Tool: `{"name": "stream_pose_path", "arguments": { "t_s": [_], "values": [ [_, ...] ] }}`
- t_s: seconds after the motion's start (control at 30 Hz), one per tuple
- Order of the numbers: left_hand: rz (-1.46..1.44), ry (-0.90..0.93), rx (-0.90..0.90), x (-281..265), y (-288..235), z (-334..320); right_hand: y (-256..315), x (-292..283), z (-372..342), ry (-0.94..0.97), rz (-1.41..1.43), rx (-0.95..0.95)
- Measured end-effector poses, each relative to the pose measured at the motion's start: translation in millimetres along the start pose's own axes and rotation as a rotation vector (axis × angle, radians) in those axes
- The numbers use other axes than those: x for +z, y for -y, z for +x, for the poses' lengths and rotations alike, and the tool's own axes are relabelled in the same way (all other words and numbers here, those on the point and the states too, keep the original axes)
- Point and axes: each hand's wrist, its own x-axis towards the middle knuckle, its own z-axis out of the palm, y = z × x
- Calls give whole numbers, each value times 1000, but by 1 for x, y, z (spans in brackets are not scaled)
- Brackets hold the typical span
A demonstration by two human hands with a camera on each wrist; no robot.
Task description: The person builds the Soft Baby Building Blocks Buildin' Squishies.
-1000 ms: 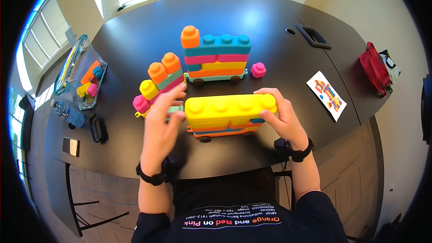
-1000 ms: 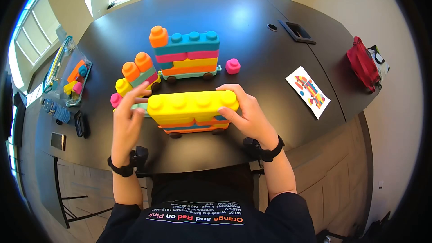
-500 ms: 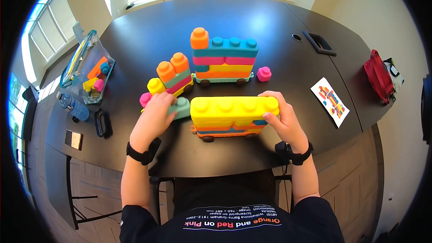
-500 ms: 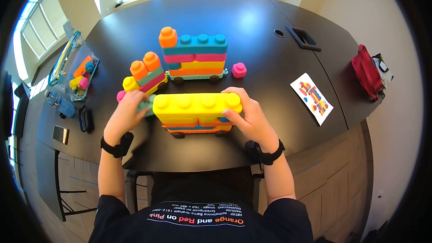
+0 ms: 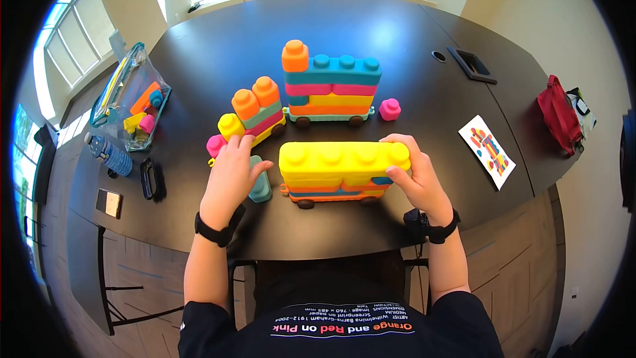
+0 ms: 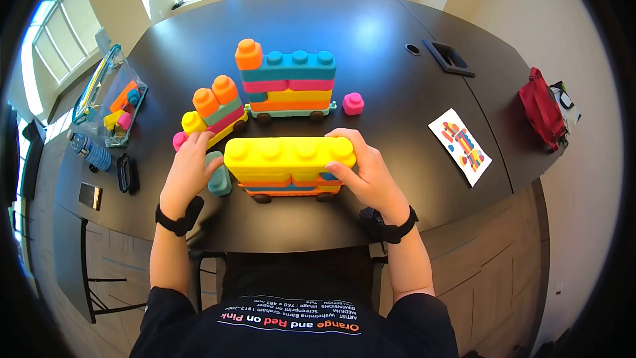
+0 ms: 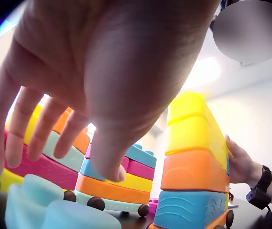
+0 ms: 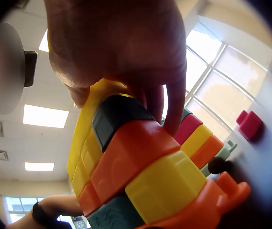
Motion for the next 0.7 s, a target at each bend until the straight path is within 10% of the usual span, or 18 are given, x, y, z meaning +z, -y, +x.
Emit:
{"name": "stream_pose_path", "arguments": {
  "t_s": [0.3, 0.47, 0.7],
  "values": [
    [1, 12, -95, -3, 0, -8, 2, 1, 0, -2, 4, -10],
    [-393, -571, 301, -58, -60, 22, -1, 1, 1, 7, 0, -15],
    [-476, -232, 643, -47, -98, 31, 5, 1, 0, 36, 16, 48]
  ]
}}
